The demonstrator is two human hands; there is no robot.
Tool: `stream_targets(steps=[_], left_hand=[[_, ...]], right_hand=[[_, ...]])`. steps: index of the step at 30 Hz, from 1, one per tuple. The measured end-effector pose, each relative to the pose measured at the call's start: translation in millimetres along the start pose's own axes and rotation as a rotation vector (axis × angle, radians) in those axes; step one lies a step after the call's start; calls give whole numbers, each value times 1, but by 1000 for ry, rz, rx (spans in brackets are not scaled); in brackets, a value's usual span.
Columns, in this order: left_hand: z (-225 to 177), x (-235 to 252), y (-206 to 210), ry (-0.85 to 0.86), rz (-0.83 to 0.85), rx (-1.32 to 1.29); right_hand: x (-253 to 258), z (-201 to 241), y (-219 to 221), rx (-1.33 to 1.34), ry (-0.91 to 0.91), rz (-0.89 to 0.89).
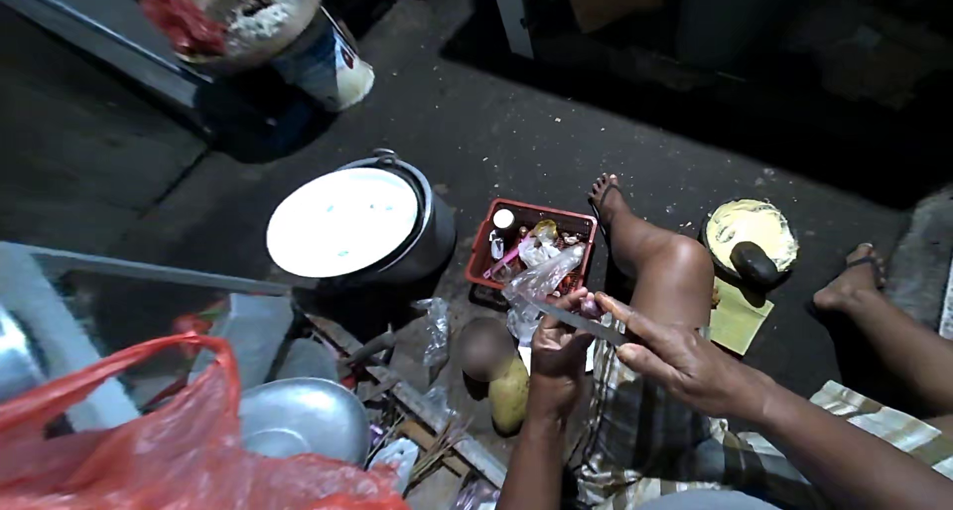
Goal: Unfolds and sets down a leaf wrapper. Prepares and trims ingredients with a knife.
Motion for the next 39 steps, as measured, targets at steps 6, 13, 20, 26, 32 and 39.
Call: stream_targets(steps=[6, 13, 20, 26, 32, 39], left_hand=[[-12, -6, 4, 97, 10, 207], [-15, -5, 0, 93, 56, 158], [-10, -2, -1, -20, 11, 43], [-9, -1, 2, -54, -64, 11], [-9, -4, 0, -87, -85, -32], [-19, -4, 0, -101, -29, 7]], right_hand=[[-2, 0, -3, 26, -41, 8], [1, -3, -13, 178, -41, 38], [5, -7, -15, 421, 158, 101], [11, -9, -12, 356, 125, 77], [14, -16, -15, 392, 169, 67], [6, -17, -31, 469, 188, 21]])
Point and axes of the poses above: each hand's wrist, its own x-axis towards the middle knuckle, its own y-axis out of the palm, z = x × y, the point moved 3 cm from there along x, towards the middle knuckle, and after that the axes turned 11 degrees about x, right-handed, at the moved point
